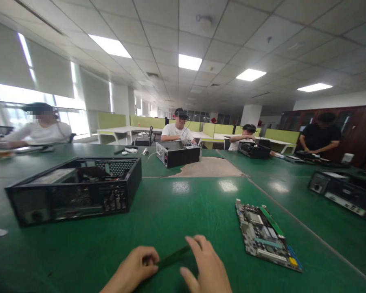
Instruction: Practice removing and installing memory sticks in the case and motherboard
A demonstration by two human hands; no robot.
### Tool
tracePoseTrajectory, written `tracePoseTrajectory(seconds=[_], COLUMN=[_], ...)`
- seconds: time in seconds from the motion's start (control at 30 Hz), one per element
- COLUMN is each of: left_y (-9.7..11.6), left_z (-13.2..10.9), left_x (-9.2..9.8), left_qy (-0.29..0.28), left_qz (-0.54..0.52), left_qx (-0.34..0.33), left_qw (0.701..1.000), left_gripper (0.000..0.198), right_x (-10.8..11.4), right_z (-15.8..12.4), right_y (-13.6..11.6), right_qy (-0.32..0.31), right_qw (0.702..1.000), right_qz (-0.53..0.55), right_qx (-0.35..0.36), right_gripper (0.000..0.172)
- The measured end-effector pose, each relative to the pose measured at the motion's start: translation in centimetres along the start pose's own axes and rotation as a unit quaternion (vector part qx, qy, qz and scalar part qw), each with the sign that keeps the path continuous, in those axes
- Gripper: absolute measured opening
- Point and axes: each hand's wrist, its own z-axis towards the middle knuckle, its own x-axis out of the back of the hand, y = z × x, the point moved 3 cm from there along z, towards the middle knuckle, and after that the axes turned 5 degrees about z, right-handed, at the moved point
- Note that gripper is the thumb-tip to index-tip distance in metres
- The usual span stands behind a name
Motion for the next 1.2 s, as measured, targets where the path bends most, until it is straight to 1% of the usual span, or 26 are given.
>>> tracePoseTrajectory(seconds=[0.03,0.07,0.13,0.17,0.2,0.27,0.33,0.4,0.5,0.57,0.73,0.8,0.87,0.93,1.07,1.2], left_y=[0.2,0.4,0.6,0.6,0.7,0.8,0.9,1.0,1.0,0.9,0.6,0.5,0.4,0.3,-0.1,0.4], left_z=[0.0,0.0,0.1,0.2,0.4,0.9,1.7,2.7,3.8,4.2,4.3,4.3,4.2,4.3,4.5,4.3], left_x=[0.1,0.2,0.6,0.8,1.0,1.4,1.8,1.9,1.8,1.7,1.9,1.9,1.9,1.8,1.7,1.8], left_qy=[0.005,0.014,0.040,0.056,0.070,0.096,0.119,0.127,0.110,0.096,0.078,0.071,0.063,0.052,0.031,0.002], left_qz=[0.009,0.020,0.045,0.058,0.071,0.098,0.124,0.138,0.145,0.143,0.113,0.085,0.051,0.021,-0.018,-0.049], left_qx=[-0.005,-0.011,-0.019,-0.020,-0.020,-0.019,-0.017,-0.012,-0.009,-0.012,-0.004,-0.011,-0.024,-0.032,-0.024,-0.030], left_qw=[1.000,1.000,0.998,0.997,0.995,0.990,0.985,0.982,0.983,0.985,0.990,0.994,0.996,0.998,0.999,0.998], left_gripper=[0.018,0.017,0.016,0.016,0.016,0.014,0.013,0.014,0.016,0.016,0.013,0.013,0.015,0.018,0.021,0.021], right_x=[-0.9,-1.9,-3.8,-4.4,-4.7,-4.7,-4.5,-4.2,-4.1,-4.0,-3.5,-3.5,-3.6,-3.8,-3.6,-3.1], right_z=[2.6,4.8,7.6,8.4,9.0,9.7,10.2,10.6,10.9,10.8,10.5,10.6,10.7,10.7,10.8,11.2], right_y=[1.0,1.7,2.7,3.1,3.4,4.0,4.7,5.3,5.9,5.9,5.6,5.7,6.0,6.3,7.0,7.3], right_qy=[-0.012,-0.034,-0.080,-0.085,-0.075,-0.033,0.000,0.024,0.049,0.059,0.087,0.090,0.080,0.067,0.046,0.058], right_qw=[0.999,0.996,0.988,0.986,0.986,0.989,0.990,0.989,0.987,0.986,0.989,0.991,0.993,0.995,0.996,0.990], right_qz=[-0.041,-0.075,-0.107,-0.108,-0.108,-0.101,-0.098,-0.110,-0.136,-0.140,-0.090,-0.061,-0.038,-0.016,0.040,0.118], right_qx=[0.018,0.038,0.078,0.092,0.099,0.104,0.104,0.094,0.072,0.074,0.084,0.078,0.074,0.073,0.065,0.042], right_gripper=[0.060,0.053,0.028,0.018,0.014,0.012,0.012,0.016,0.015,0.013,0.007,0.007,0.011,0.017,0.027,0.031])
